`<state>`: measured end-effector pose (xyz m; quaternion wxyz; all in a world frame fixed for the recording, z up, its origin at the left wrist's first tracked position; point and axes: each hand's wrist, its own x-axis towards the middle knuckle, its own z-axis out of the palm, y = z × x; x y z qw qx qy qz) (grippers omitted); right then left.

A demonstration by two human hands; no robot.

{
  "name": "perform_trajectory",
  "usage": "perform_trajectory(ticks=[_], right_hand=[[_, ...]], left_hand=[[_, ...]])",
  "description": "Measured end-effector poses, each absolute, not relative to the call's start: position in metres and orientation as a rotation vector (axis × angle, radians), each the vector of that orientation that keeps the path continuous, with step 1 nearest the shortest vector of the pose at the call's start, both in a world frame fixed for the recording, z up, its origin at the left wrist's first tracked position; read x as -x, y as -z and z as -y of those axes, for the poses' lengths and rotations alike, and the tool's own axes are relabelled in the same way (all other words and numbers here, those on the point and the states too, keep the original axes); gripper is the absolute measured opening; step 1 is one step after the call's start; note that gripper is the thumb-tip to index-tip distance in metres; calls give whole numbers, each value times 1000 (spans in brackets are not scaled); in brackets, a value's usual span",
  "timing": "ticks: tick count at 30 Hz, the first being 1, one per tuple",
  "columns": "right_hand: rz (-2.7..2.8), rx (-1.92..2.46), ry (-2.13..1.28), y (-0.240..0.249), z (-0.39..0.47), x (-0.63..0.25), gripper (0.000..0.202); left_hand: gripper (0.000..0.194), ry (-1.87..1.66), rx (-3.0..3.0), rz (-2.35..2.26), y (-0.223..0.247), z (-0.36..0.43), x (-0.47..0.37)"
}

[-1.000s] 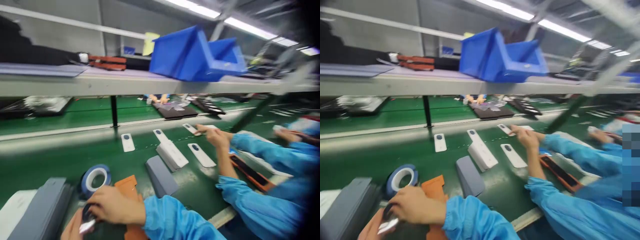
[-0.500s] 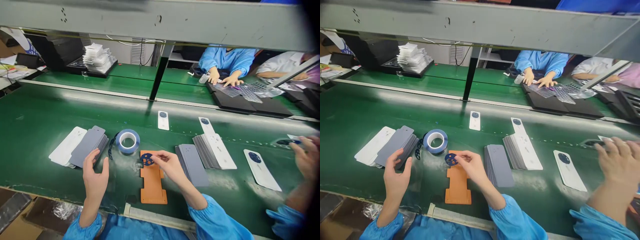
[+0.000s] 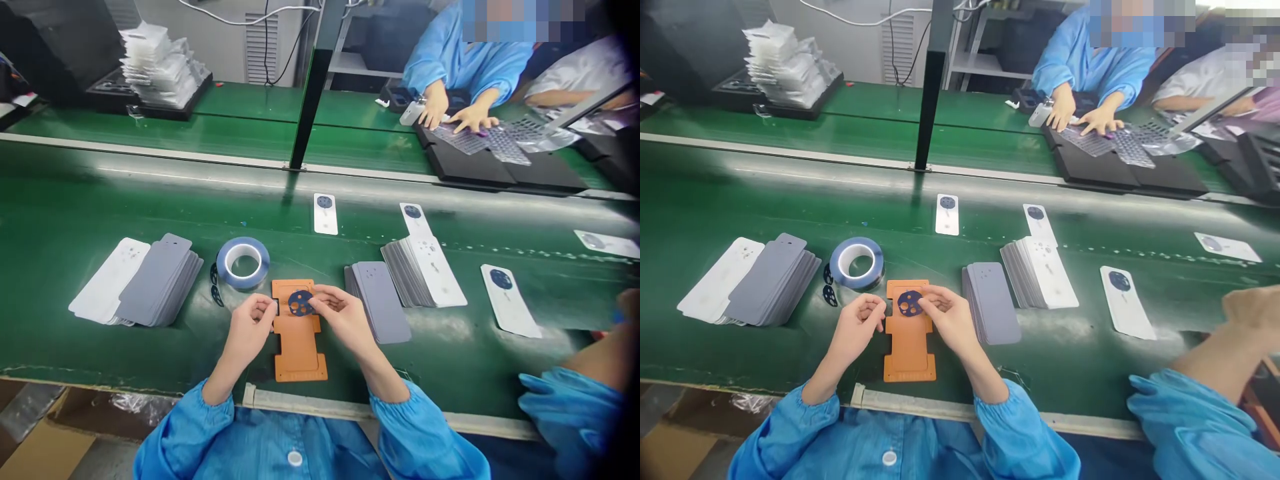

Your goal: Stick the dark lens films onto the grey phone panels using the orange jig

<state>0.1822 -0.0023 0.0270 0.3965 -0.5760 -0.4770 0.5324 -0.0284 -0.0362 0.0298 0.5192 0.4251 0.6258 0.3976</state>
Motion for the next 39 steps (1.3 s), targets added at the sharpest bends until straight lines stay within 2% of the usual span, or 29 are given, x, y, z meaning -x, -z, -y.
perform_trajectory(ticks=[3,5,10,15,19,22,29,39], right_hand=[[1424,1311,-1290,-35,11,-184,17],[1579,1168,-1259,-42,15,-184,14],[1760,1037,-1191,-44,22,-186,14],[1429,1283,-1028,-28,22,-186,20],[1323,1503,-1225,-23,16,-175,35],[1310,1513,-1308,-22,11,-170,29],[1311,1616,-1196,-12,1,-174,24],[1280,1620,-1197,-5,0,-169,21]], left_hand=[[49,-831,-864,-1319,-32,37,29],[54,-760,-769,-1207,-33,38,28],[44,-847,-753,-1185,-30,39,22],[43,-975,-778,-1335,-23,39,16],[42,-989,-823,-1373,-20,38,13],[40,-955,-829,-1372,-20,35,13],[27,-1089,-814,-1488,-10,25,22],[19,-961,-939,-1596,2,19,13]])
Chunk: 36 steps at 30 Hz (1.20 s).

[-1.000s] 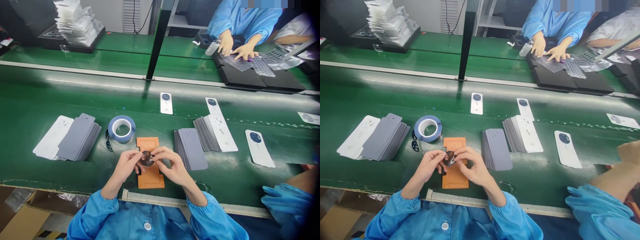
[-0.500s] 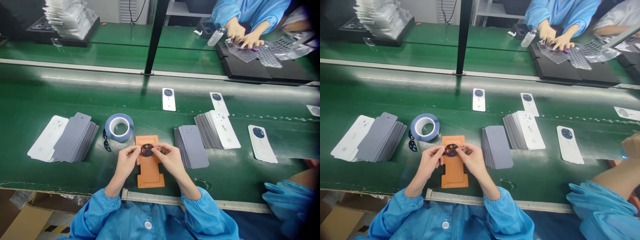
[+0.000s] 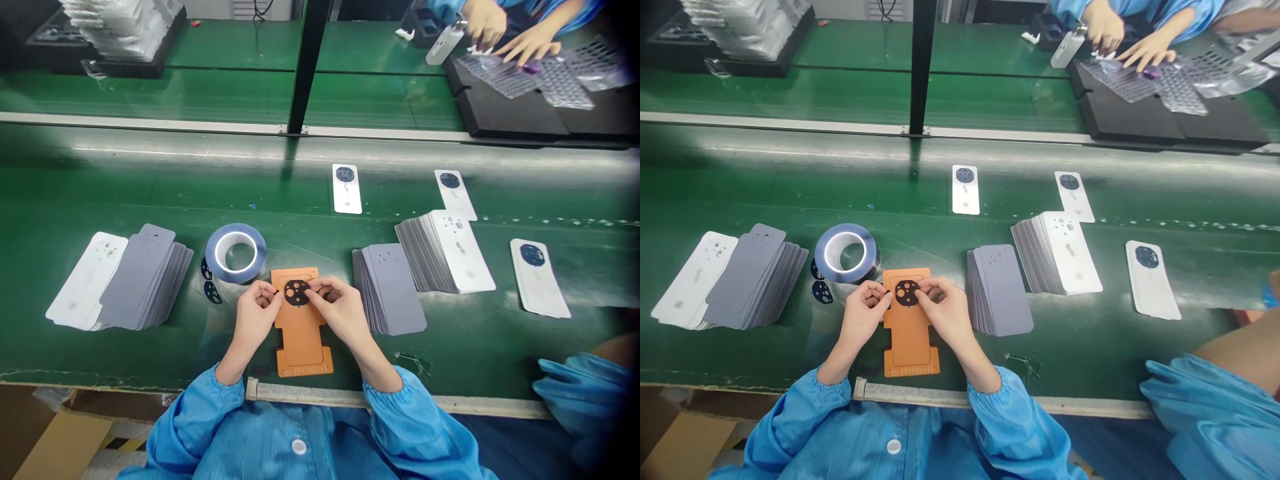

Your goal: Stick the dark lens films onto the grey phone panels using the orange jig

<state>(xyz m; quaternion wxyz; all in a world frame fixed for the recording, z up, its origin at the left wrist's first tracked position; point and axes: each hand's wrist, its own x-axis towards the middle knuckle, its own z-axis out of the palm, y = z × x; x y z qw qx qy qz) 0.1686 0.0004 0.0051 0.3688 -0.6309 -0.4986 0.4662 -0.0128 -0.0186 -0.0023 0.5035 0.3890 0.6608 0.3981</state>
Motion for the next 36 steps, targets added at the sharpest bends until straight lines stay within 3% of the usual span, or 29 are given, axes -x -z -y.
perform_trajectory(ticks=[22,30,36], right_hand=[[1393,1595,-1099,-1,2,-170,8],[1183,1574,-1428,7,-3,-186,27],[1146,1559,-1469,6,-6,-191,32]], left_hand=[[19,-889,-1034,-1655,2,16,10],[19,-871,-1060,-1664,1,16,10],[21,-859,-1066,-1679,1,16,11]])
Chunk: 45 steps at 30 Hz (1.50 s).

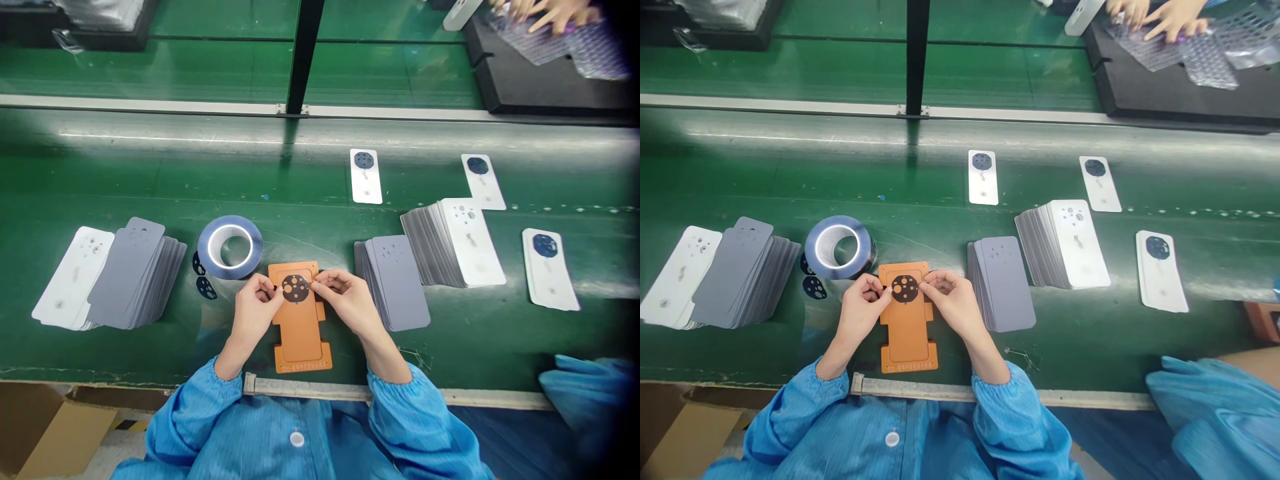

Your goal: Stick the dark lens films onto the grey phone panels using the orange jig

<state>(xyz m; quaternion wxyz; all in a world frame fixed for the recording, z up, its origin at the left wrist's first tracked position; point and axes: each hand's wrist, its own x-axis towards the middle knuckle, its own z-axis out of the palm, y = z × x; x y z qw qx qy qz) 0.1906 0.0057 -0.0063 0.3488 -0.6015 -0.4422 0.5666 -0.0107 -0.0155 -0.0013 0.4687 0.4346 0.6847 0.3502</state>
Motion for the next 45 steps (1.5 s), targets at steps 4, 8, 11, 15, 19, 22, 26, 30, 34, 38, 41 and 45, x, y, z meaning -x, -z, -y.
perform_trajectory(ticks=[4,8,11,15,19,22,26,30,34,38,41,45], right_hand=[[1255,1664,-1332,5,-8,-187,29],[1328,1667,-1275,7,-10,-184,23],[1381,1650,-1265,7,-9,-183,19],[1521,1618,-1225,-4,-7,-194,11],[1835,1592,-885,-33,-20,-243,16],[2115,1668,-584,-51,-44,-292,42],[2340,1833,-590,-50,-75,-333,75],[2393,1849,-620,-47,-87,-336,73],[2232,1745,-475,-72,-73,-329,47],[1894,1611,-583,-109,-45,-306,27],[1755,1446,-861,-114,-25,-263,25],[1673,1299,-1222,-85,-14,-200,25]], left_hand=[[21,-857,-1068,-1666,1,15,10],[21,-862,-1073,-1666,1,16,10],[21,-869,-1070,-1675,1,16,10],[21,-863,-1078,-1675,2,15,11],[20,-866,-1094,-1658,3,15,12],[18,-885,-1061,-1641,3,15,14],[17,-899,-1039,-1616,2,16,16],[19,-911,-1122,-1658,-6,27,22],[24,-841,-1253,-1734,-18,49,32],[39,-846,-1513,-1615,-22,67,38],[49,-781,-1698,-1439,-18,73,39],[56,-661,-1774,-1384,-12,73,37]])
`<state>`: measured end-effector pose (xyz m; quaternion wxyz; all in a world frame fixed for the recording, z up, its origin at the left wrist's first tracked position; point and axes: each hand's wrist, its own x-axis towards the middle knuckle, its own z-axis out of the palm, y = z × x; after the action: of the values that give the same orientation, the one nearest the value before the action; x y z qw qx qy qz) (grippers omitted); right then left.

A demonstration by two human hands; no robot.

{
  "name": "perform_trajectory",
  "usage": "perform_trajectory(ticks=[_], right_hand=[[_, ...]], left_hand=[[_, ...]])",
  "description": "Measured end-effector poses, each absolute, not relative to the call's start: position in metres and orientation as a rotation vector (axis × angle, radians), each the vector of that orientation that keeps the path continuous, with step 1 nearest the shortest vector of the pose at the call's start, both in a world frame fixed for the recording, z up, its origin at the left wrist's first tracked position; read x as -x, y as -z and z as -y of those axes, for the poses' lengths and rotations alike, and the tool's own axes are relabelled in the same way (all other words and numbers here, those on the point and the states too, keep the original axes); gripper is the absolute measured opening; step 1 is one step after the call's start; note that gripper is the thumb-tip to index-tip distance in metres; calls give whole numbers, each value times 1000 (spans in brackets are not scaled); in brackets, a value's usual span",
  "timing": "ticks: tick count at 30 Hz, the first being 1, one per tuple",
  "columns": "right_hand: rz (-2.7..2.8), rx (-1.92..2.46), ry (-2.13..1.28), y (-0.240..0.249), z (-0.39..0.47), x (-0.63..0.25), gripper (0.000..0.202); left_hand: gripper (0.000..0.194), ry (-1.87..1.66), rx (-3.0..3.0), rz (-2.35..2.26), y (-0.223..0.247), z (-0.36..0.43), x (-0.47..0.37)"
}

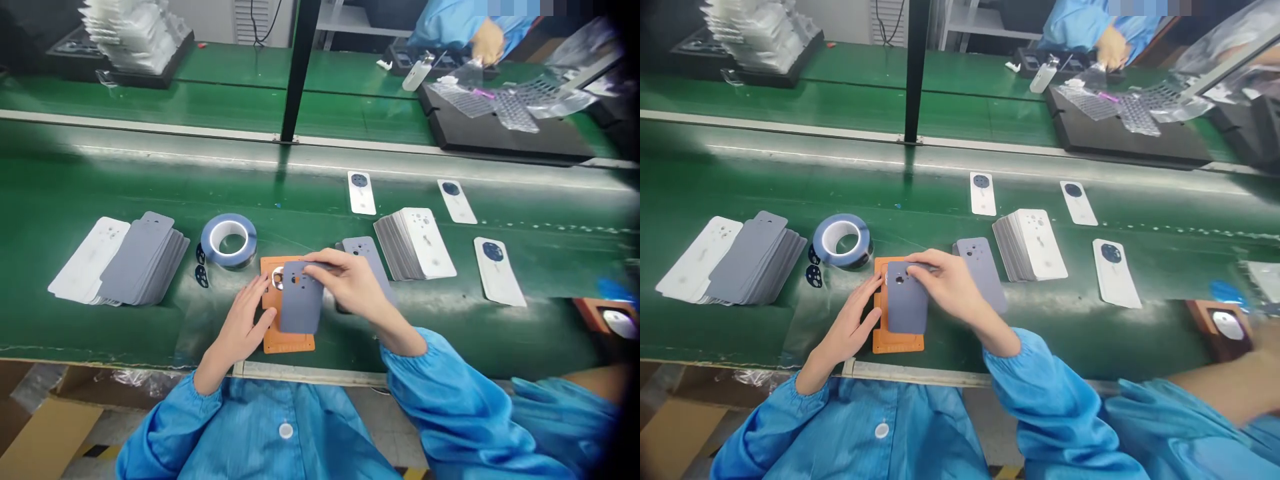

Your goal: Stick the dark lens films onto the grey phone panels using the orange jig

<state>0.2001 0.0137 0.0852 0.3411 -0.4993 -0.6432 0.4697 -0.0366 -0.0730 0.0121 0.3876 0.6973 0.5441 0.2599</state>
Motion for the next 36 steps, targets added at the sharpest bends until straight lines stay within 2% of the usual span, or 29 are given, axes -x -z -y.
perform_trajectory(ticks=[3,7,15,20,23,29,34,36], right_hand=[[1635,1259,-1286,-59,-12,-178,25],[1762,1251,-1171,-43,-14,-176,24],[2221,1211,-640,-20,-12,-182,35],[2430,1272,-310,-9,3,-180,39],[2479,1340,-219,-4,16,-176,41],[2489,1431,-227,-3,30,-170,52],[2330,1543,-285,0,50,-173,44],[2225,1562,-379,-4,60,-173,43]], left_hand=[[61,-625,-1807,-1388,-11,72,34],[73,-644,-1842,-1458,-6,70,30],[93,-580,-1943,-1482,-1,70,30],[71,-396,-2156,-1433,-16,63,26],[68,-353,-2194,-1440,-20,59,23],[70,-375,-2171,-1452,-22,55,20],[73,-461,-2090,-1414,-22,60,22],[69,-591,-2034,-1420,-22,64,21]])
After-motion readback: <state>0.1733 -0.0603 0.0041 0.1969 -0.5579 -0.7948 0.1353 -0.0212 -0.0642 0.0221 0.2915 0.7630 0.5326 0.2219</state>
